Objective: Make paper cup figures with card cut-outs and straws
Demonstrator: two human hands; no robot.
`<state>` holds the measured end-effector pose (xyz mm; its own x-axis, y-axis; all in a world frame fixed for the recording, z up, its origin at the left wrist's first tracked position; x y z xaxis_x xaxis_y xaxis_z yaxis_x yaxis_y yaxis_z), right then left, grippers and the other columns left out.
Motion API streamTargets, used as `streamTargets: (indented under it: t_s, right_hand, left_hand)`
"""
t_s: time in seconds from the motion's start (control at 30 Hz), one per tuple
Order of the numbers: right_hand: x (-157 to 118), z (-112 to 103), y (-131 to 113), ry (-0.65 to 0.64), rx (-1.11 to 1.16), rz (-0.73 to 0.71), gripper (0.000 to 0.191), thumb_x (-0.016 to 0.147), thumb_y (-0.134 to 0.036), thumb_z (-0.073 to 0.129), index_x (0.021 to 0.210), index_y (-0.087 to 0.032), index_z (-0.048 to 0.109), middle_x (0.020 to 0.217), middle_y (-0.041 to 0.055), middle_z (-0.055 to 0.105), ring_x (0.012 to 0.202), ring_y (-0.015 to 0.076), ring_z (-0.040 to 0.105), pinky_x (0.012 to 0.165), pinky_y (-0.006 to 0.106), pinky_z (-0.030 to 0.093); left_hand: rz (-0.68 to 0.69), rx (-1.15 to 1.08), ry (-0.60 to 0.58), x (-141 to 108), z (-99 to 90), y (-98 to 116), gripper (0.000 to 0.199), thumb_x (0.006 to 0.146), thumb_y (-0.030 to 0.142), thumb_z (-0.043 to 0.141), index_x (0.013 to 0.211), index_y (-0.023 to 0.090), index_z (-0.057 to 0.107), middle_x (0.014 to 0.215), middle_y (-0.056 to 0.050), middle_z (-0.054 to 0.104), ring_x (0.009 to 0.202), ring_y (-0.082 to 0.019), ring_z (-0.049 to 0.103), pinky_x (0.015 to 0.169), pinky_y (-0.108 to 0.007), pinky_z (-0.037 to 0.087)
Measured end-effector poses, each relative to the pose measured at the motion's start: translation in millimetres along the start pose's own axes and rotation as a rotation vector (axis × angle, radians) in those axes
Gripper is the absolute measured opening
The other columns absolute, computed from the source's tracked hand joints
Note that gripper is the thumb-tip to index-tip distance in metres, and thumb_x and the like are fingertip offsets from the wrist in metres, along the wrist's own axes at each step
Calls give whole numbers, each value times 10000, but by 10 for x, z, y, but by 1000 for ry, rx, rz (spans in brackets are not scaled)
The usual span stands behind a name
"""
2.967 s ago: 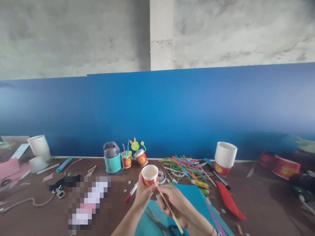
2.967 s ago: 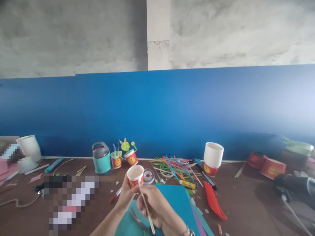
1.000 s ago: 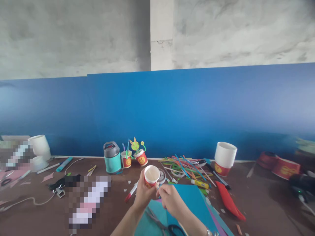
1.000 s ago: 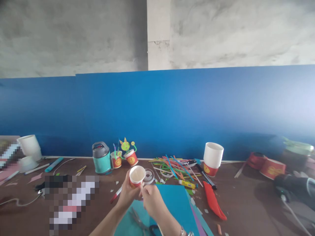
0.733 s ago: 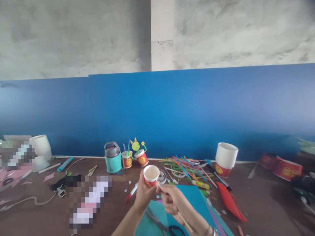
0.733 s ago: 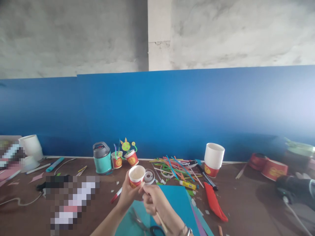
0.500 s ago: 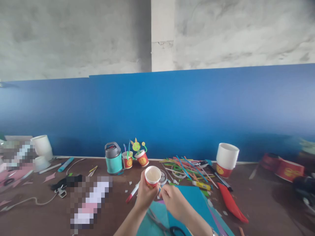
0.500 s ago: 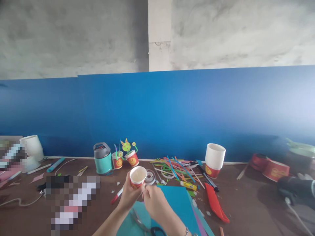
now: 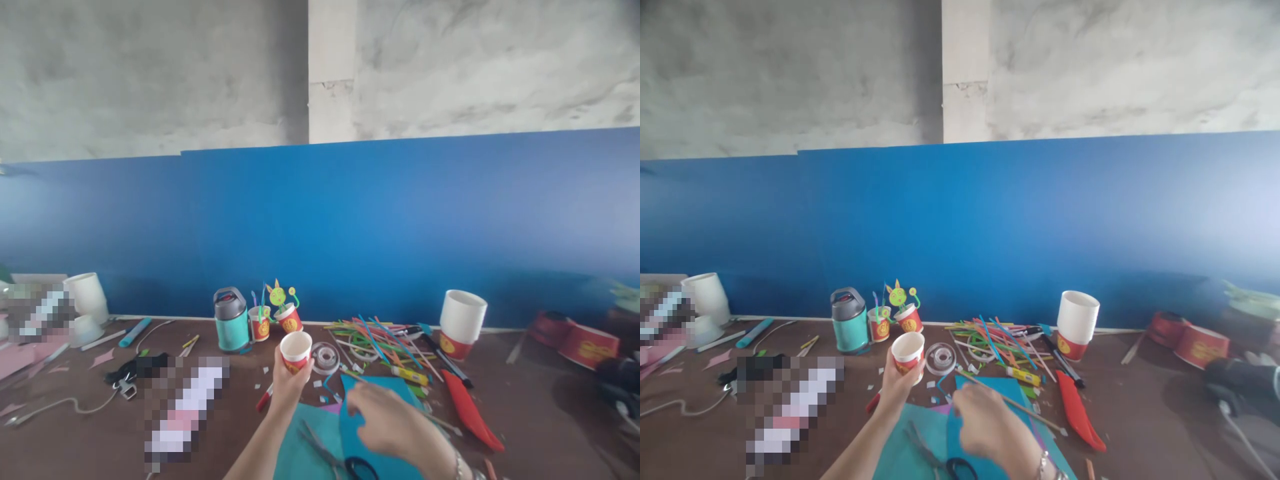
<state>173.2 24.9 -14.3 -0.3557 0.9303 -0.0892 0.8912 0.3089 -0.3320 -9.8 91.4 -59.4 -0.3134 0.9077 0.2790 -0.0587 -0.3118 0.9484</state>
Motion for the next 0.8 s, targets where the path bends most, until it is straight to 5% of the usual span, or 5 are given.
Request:
streamTargets:
  t_s: [0.13, 0.27, 0.47, 0.6, 0.8]
  right_hand:
    - [-53, 426, -459, -167, -9, -165, 648, 526, -70, 581, 1168, -158, 595, 1109, 192, 657, 1013, 401, 588, 819, 414, 434]
    - [6, 565, -456, -181, -32, -85, 773, 582, -44, 524, 1349, -44, 427, 1139, 289, 617, 1056, 438, 565, 825, 445, 424]
    - [-37, -7, -28, -154, 243, -35, 712, 667, -97, 473, 1365, -217, 394, 1062, 102, 666, 836, 235, 643, 658, 284, 435]
    - [-13, -485, 10, 84, 355, -168, 668, 760, -133, 435, 1411, -250, 337, 1211, 72, 600, 1020, 206, 590, 870, 316, 443]
    - [86, -345, -267, 234, 208, -237, 487, 837, -123, 369, 1288, -213, 531, 1135, 110, 645, 1062, 234, 586, 916, 344, 429]
  left_hand:
    - [11, 17, -32, 10, 3, -24, 508, 645, 308, 745, 1079, 192, 510, 980, -53, 656, 869, -191, 638, 796, -312, 490]
    - [34, 1, -32, 16, 2, -3, 482, 629, 305, 751, 1036, 188, 521, 953, -54, 662, 860, -200, 645, 801, -325, 495]
    - [13, -16, -42, -12, 29, 43, 468, 637, 292, 747, 1031, 175, 523, 977, -77, 663, 905, -217, 645, 826, -327, 491]
    - [96, -27, -220, -94, 206, 69, 488, 701, 282, 706, 1117, 182, 471, 1018, -79, 650, 924, -209, 638, 845, -343, 490]
    - [265, 110, -448, -288, 375, 135, 573, 739, 278, 670, 1224, 188, 379, 1129, -117, 605, 983, -242, 605, 866, -393, 483]
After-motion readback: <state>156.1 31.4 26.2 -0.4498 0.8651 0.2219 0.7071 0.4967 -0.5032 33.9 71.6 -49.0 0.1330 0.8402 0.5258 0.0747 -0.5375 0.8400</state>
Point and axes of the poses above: each hand's wrist, its own x-axis towards the middle knuckle, its own z-axis out of the palm, y = z × x, the point moved 7 cm from there along x, towards the middle knuckle
